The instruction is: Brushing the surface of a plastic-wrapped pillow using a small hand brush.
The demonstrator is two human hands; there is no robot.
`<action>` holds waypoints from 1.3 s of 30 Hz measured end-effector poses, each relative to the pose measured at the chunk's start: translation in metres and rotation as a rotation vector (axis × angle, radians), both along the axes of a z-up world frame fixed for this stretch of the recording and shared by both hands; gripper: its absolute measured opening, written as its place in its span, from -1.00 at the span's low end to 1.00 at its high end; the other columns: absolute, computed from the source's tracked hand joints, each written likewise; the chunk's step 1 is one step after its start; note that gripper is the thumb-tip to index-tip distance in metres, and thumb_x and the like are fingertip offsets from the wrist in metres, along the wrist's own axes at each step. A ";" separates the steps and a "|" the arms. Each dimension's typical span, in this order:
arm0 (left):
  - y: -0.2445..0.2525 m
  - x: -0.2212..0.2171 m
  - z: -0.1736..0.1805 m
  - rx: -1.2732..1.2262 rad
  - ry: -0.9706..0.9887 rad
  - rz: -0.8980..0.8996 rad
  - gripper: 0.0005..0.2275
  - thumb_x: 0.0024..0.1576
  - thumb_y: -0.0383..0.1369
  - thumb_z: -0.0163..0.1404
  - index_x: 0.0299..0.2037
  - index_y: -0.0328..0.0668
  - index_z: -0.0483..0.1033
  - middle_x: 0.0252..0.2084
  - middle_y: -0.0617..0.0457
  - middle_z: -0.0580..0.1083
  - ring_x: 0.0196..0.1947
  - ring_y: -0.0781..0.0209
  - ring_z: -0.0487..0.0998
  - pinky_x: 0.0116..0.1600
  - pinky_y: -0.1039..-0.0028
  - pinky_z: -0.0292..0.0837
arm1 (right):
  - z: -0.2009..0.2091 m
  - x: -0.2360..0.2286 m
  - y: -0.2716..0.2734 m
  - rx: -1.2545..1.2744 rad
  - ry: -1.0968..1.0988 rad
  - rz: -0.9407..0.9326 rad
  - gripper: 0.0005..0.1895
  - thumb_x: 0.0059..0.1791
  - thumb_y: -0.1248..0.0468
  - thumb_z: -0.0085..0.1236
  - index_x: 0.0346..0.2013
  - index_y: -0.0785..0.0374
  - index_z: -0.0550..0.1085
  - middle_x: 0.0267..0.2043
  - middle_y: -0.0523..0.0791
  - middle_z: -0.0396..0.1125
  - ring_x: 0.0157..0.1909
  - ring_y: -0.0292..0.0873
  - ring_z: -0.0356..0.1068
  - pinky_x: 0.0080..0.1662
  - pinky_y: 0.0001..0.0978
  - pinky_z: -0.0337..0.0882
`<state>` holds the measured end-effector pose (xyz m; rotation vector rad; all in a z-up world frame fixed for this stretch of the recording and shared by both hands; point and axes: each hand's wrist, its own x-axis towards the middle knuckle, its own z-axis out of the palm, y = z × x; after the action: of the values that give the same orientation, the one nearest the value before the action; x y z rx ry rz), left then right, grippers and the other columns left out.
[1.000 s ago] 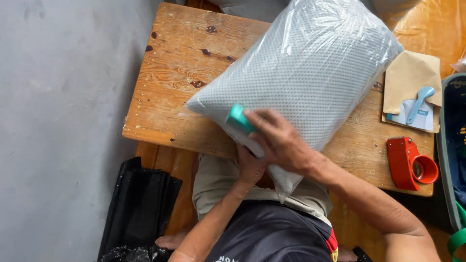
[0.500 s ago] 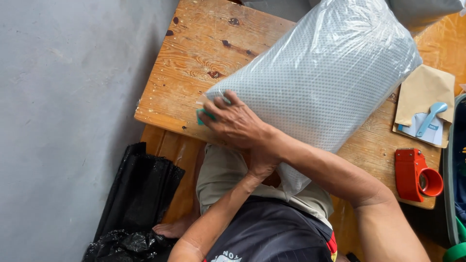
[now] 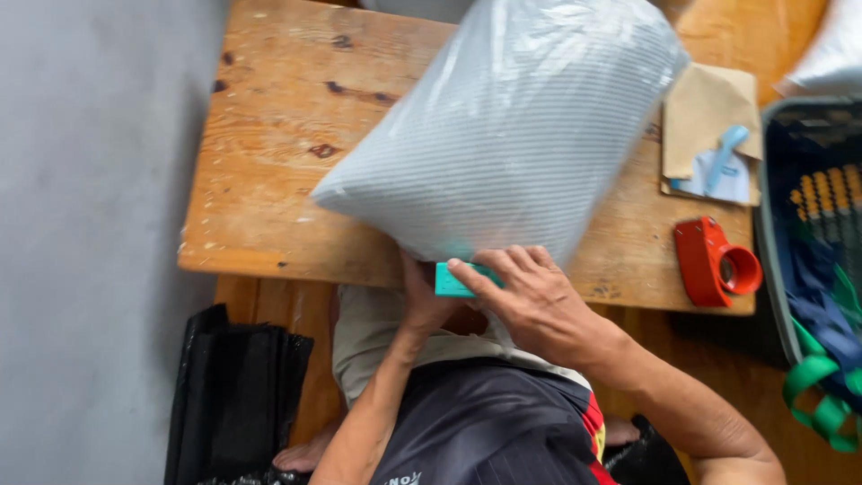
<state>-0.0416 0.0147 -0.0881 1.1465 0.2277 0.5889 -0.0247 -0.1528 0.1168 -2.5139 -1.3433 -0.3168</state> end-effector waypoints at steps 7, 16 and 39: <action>-0.010 0.011 -0.003 -0.030 0.002 -0.298 0.08 -0.46 -0.37 0.52 0.34 -0.14 0.07 0.24 -0.09 0.36 0.22 0.16 0.41 0.40 0.25 0.29 | -0.055 -0.038 -0.206 1.191 0.353 -0.668 -0.03 -0.15 0.62 0.20 0.50 0.43 -0.03 0.10 0.10 0.27 0.12 0.05 0.40 0.16 0.01 0.50; -0.021 0.009 0.060 0.325 -0.058 -0.213 -0.17 0.29 0.30 -0.30 0.45 -0.37 -0.03 0.50 -0.26 0.05 0.52 -0.17 0.07 0.61 0.10 -0.07 | -0.088 -0.051 -0.314 0.934 -0.905 -1.138 -0.62 0.01 0.32 0.19 -0.03 0.36 0.20 -0.03 0.13 0.25 -0.02 0.11 0.28 -0.02 0.00 0.39; 0.171 0.064 0.014 0.778 0.383 -0.168 -0.56 0.44 -0.01 -0.22 -0.14 -0.26 0.52 -0.27 0.13 0.37 -0.19 0.29 0.33 -0.12 0.40 0.28 | -0.079 0.110 -0.194 1.051 0.451 -0.594 -0.45 0.07 0.50 0.10 0.25 0.21 0.08 0.13 0.16 0.25 0.15 0.13 0.36 0.14 -0.10 0.52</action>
<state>0.0224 0.1853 -0.0738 2.0151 0.2308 0.2983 0.0855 -0.3465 0.0380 -1.8041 -0.1118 -0.3941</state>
